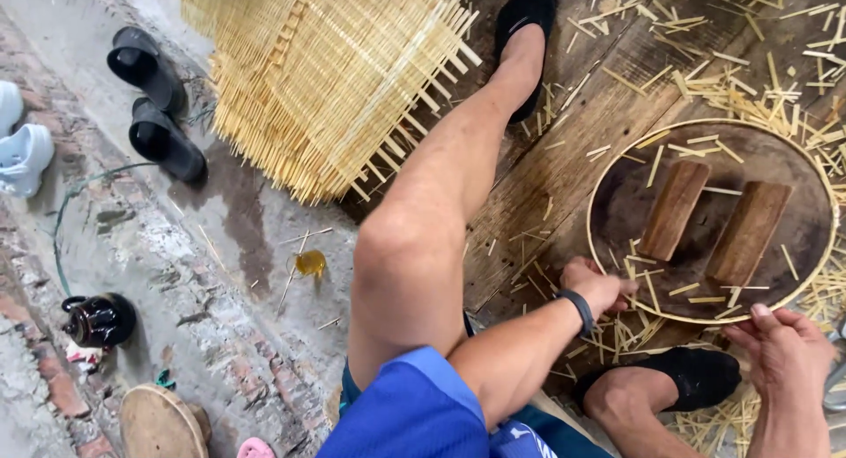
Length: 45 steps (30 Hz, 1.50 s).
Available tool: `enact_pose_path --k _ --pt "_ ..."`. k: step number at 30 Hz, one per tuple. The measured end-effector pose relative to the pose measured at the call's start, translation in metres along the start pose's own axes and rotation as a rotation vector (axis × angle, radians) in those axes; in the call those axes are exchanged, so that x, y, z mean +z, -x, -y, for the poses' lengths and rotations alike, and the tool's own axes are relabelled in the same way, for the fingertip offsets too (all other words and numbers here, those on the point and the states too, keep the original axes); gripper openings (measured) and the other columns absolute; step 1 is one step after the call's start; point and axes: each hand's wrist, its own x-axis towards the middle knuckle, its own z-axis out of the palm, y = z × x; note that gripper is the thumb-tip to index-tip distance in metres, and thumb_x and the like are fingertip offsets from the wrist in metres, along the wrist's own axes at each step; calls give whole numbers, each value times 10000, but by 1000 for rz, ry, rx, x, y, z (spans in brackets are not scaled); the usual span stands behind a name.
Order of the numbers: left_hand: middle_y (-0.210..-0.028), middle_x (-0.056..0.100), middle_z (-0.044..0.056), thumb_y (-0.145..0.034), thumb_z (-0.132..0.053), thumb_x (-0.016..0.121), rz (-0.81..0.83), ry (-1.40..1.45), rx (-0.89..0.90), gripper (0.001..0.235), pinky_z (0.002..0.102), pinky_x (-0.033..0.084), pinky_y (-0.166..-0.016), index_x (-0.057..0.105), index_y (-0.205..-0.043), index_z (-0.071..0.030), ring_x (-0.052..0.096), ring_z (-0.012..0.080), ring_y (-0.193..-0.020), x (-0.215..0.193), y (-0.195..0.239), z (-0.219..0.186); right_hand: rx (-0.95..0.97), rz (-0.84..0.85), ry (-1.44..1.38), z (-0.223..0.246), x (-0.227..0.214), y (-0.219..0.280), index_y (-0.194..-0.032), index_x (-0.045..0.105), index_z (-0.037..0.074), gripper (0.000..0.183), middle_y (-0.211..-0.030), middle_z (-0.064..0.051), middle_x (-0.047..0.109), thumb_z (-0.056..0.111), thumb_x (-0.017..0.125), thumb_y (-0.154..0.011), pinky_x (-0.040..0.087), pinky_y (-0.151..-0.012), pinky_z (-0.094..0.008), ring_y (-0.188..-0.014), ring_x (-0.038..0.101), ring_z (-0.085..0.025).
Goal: The person sits on the floor of a bamboo workshop and trims the protruding ends of a round woven bamboo mat with scissors, holding the mat steady with a wooden block. They then fit a thin bamboo rim ring around the mat's edge and press the mat into shape by hand.
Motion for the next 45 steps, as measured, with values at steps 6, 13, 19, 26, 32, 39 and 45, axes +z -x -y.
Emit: enact_pose_path --k 6,13,19,26,32,39,45 --pt "-1018 751 179 -845 -298 806 246 -356 610 423 400 575 -745 649 -1117 -16 714 261 -834 -22 -14 -41 -585 -64 529 68 42 46 -1324 560 -37 297 -1118 -76 586 97 712 -1107 499 -923 -305 -1009 579 -153" --pt "-1160 768 104 -889 -7 681 533 -599 1349 533 322 583 -880 630 -1408 -115 684 206 -896 -15 104 -164 -13 286 -609 221 130 120 -1455 418 -38 833 -1411 -239 568 642 494 -980 460 -1115 -479 -1315 566 -344" --pt "-1299 657 228 -755 -8 686 673 -891 1651 693 419 484 -1015 517 -1427 5 617 364 -1163 -9 153 -188 -182 314 -521 181 142 106 -1380 499 2 577 -1271 -165 651 272 758 -941 603 -1024 -494 -1144 662 -294" --pt "-1200 768 145 -1031 -543 465 410 -1020 1609 591 363 632 -778 607 -1442 -142 786 247 -936 38 137 -188 -236 253 -275 228 169 115 -1331 531 15 472 -1221 -160 698 193 721 -936 621 -888 -419 -1044 751 -272" --pt "-1131 767 140 -1171 -614 293 19 -990 1935 624 364 640 -856 618 -1351 -114 773 238 -981 55 101 -226 -235 137 -54 245 197 85 -1275 568 43 529 -1166 -145 725 207 807 -833 636 -825 -378 -976 783 -235" --pt "-724 741 74 -1052 -675 319 164 -1006 1754 676 383 565 -559 776 -1195 -197 740 219 -627 54 96 -261 -394 257 -167 248 210 90 -1166 586 32 438 -982 -124 754 167 826 -824 644 -600 -389 -750 778 -250" --pt "-1008 784 111 -1134 -629 391 294 -949 1936 583 372 625 -712 745 -1238 -177 788 253 -859 58 112 -236 -511 310 -238 211 181 84 -1296 541 50 542 -1144 -130 740 156 855 -867 628 -890 -377 -1023 765 -219"
